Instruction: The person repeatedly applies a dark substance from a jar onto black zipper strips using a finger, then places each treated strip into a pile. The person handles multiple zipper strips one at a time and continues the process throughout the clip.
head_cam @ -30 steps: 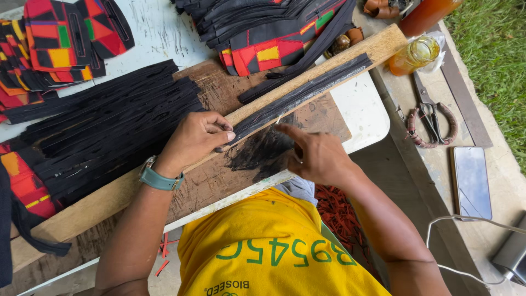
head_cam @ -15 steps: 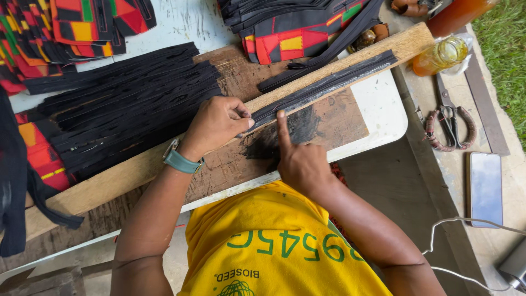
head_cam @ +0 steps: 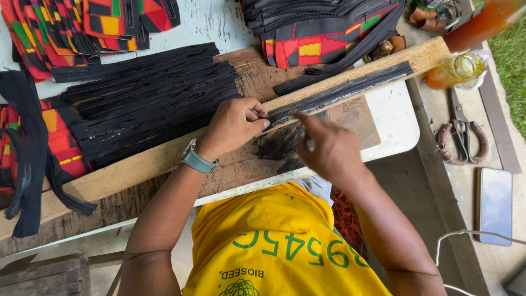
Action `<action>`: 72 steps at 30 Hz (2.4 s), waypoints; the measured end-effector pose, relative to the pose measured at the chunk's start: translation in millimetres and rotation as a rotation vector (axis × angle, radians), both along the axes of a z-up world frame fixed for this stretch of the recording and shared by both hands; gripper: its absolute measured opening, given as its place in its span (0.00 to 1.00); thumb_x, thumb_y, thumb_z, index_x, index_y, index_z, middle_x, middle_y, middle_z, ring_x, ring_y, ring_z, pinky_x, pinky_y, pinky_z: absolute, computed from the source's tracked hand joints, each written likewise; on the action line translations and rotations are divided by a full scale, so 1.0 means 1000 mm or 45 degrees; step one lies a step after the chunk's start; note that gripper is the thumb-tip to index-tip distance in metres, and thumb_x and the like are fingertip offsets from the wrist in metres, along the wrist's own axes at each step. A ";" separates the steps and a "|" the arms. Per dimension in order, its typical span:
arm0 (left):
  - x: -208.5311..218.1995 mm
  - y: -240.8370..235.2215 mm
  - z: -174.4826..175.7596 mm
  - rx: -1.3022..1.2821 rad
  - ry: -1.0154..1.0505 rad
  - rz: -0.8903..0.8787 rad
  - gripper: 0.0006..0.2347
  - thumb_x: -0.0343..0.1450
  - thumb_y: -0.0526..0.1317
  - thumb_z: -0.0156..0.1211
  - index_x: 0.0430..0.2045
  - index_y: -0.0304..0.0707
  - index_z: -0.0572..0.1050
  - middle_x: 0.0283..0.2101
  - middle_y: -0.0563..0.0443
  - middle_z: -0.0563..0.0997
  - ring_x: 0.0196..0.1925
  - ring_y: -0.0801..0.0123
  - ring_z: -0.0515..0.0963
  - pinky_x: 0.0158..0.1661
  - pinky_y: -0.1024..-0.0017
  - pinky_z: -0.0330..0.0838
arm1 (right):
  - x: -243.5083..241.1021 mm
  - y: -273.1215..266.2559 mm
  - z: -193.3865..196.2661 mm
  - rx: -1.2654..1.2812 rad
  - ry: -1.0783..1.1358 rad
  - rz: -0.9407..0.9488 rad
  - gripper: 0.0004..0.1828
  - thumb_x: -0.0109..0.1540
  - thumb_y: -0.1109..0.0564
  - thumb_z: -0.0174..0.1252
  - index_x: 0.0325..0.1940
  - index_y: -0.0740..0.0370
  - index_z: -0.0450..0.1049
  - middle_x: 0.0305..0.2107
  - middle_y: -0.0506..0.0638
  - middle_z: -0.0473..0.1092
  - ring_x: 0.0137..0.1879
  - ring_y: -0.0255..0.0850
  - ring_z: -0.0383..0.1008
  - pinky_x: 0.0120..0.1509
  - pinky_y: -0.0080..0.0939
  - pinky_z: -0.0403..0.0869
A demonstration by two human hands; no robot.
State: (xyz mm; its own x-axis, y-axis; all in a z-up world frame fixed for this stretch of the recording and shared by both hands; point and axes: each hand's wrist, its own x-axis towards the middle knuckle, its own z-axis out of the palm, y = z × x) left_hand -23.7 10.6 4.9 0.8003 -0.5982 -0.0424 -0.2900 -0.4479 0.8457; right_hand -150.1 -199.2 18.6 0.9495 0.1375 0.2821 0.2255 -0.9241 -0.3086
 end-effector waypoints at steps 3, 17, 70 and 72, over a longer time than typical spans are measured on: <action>-0.003 0.001 -0.001 -0.016 -0.023 0.009 0.08 0.65 0.37 0.70 0.33 0.34 0.80 0.30 0.46 0.87 0.32 0.69 0.88 0.34 0.72 0.79 | 0.017 -0.017 0.011 0.088 -0.189 0.042 0.25 0.66 0.62 0.60 0.68 0.56 0.68 0.36 0.51 0.78 0.39 0.40 0.77 0.42 0.43 0.74; -0.008 0.002 -0.006 -0.073 -0.058 0.068 0.08 0.64 0.36 0.71 0.31 0.32 0.80 0.31 0.46 0.86 0.34 0.69 0.88 0.36 0.72 0.80 | 0.082 -0.023 -0.003 -0.348 -0.179 0.435 0.29 0.63 0.66 0.49 0.69 0.58 0.61 0.39 0.56 0.78 0.47 0.51 0.78 0.58 0.53 0.73; -0.011 0.002 -0.008 -0.219 0.002 0.156 0.17 0.64 0.34 0.71 0.43 0.31 0.73 0.38 0.42 0.87 0.42 0.65 0.88 0.42 0.70 0.80 | 0.083 -0.034 -0.004 -0.459 -0.073 0.614 0.31 0.66 0.60 0.45 0.75 0.54 0.54 0.42 0.57 0.78 0.51 0.53 0.77 0.62 0.55 0.71; -0.009 0.001 -0.007 -0.231 -0.039 0.145 0.16 0.64 0.33 0.71 0.41 0.30 0.72 0.37 0.43 0.87 0.42 0.66 0.89 0.43 0.70 0.80 | 0.089 -0.038 0.006 -0.394 -0.245 0.646 0.29 0.66 0.62 0.47 0.73 0.53 0.57 0.45 0.56 0.78 0.50 0.54 0.78 0.64 0.56 0.71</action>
